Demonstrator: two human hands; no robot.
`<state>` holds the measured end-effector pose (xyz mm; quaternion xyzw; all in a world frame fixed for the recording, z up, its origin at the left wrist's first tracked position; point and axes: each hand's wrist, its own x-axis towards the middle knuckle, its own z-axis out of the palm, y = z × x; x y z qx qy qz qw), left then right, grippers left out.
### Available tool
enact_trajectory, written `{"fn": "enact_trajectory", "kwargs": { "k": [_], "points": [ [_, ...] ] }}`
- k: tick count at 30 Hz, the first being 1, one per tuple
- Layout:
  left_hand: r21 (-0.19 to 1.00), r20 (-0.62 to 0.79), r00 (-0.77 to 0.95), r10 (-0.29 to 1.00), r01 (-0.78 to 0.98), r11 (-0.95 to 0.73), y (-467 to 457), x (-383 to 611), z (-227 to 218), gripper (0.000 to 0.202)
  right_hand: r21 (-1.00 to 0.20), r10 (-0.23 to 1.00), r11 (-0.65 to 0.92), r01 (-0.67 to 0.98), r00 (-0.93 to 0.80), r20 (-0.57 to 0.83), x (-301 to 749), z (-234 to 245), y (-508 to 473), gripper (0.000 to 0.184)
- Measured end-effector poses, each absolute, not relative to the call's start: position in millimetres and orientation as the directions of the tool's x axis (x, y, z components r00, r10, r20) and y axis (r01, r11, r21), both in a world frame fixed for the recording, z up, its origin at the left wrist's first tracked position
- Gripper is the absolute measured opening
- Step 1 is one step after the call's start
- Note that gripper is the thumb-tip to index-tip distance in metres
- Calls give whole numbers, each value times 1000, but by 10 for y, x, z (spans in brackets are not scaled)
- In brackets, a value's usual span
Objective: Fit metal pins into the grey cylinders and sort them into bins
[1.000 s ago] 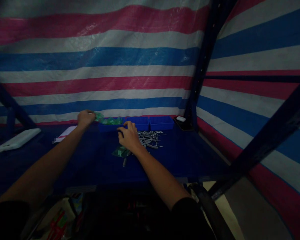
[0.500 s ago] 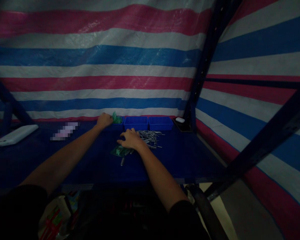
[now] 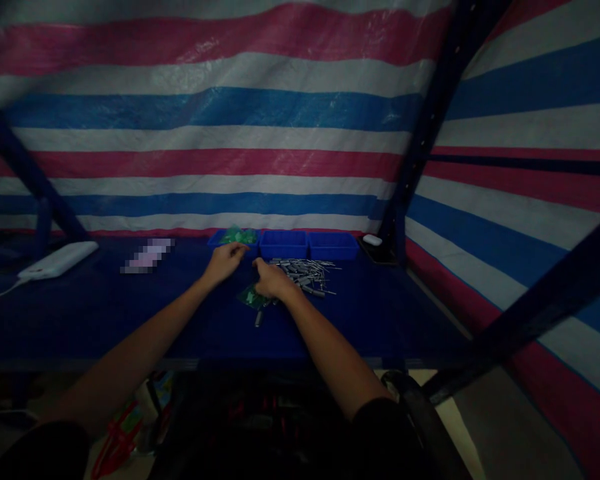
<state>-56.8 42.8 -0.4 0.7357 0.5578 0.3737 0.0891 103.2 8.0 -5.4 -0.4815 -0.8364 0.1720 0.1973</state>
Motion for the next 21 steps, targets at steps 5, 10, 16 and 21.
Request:
{"fn": "enact_trajectory", "kwargs": {
  "k": [5,10,16,21],
  "points": [
    [519,467,166,869,744,-421,405,-534,36,29,-398,832,545,738,-532,154,1066,-11,56,51],
    [517,457,212,864,727,-452,379,-517,36,28,-444,785,591,674,-608,122,1058,-4,42,61],
    [622,441,109,891,679,-391,356,-488,95,34,-554,855,489,674,-242,459,1056,6,156,28],
    [957,82,56,995,273,-94,324,-456,143,41,-441,729,581,684,-198,655,1146,33,206,17]
  ]
}}
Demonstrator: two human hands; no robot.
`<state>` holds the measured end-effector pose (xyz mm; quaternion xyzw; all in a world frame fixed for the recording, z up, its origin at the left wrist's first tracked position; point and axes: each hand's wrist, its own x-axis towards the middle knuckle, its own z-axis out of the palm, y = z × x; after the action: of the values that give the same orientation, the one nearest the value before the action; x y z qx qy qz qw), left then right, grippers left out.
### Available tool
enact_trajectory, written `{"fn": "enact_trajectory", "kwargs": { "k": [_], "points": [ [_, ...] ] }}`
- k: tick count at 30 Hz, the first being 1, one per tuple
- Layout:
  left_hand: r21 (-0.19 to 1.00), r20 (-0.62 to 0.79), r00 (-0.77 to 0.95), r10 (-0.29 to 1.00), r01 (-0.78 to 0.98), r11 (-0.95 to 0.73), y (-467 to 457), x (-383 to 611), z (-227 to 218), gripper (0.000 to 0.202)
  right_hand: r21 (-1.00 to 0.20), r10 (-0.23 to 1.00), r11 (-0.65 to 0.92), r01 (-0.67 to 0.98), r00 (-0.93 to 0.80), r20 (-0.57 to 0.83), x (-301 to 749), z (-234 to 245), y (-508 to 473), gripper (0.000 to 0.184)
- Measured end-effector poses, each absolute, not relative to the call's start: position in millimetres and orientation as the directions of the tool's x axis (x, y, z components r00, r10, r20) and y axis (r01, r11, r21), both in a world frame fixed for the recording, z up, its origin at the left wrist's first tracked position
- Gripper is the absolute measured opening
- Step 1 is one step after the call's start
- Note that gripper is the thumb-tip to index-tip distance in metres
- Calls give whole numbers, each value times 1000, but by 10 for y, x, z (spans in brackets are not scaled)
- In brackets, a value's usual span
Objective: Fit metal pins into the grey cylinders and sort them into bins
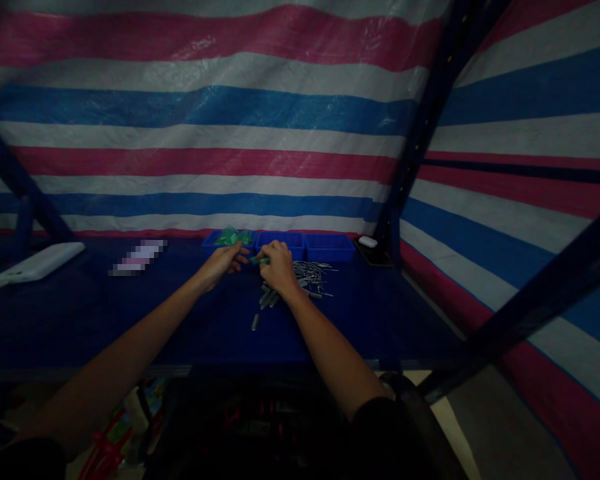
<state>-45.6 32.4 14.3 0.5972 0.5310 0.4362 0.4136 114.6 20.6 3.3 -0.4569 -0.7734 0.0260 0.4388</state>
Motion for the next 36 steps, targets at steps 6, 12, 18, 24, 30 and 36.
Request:
{"fn": "enact_trajectory", "kwargs": {
  "k": [6,12,18,24,30,36],
  "points": [
    [996,22,117,993,-89,-11,328,-399,78,31,-413,678,612,675,-179,713,1078,-55,184,25],
    [814,547,58,835,197,-547,413,-476,68,23,-641,830,434,634,-5,557,1095,3,199,35],
    [411,668,459,586,428,-805,240,-382,58,13,-817,924,346,462,-14,383,1132,1,277,40],
    [570,494,445,747,483,-665,355,-393,-13,18,-649,762,571,503,-30,647,1142,-22,282,24],
    [983,146,184,972,84,-164,478,-457,-59,40,-459,704,646,610,-244,667,1105,-80,261,35],
    [746,305,21,952,616,-253,558,-754,253,27,-443,711,638,630,-261,653,1067,-114,232,35]
  ]
}}
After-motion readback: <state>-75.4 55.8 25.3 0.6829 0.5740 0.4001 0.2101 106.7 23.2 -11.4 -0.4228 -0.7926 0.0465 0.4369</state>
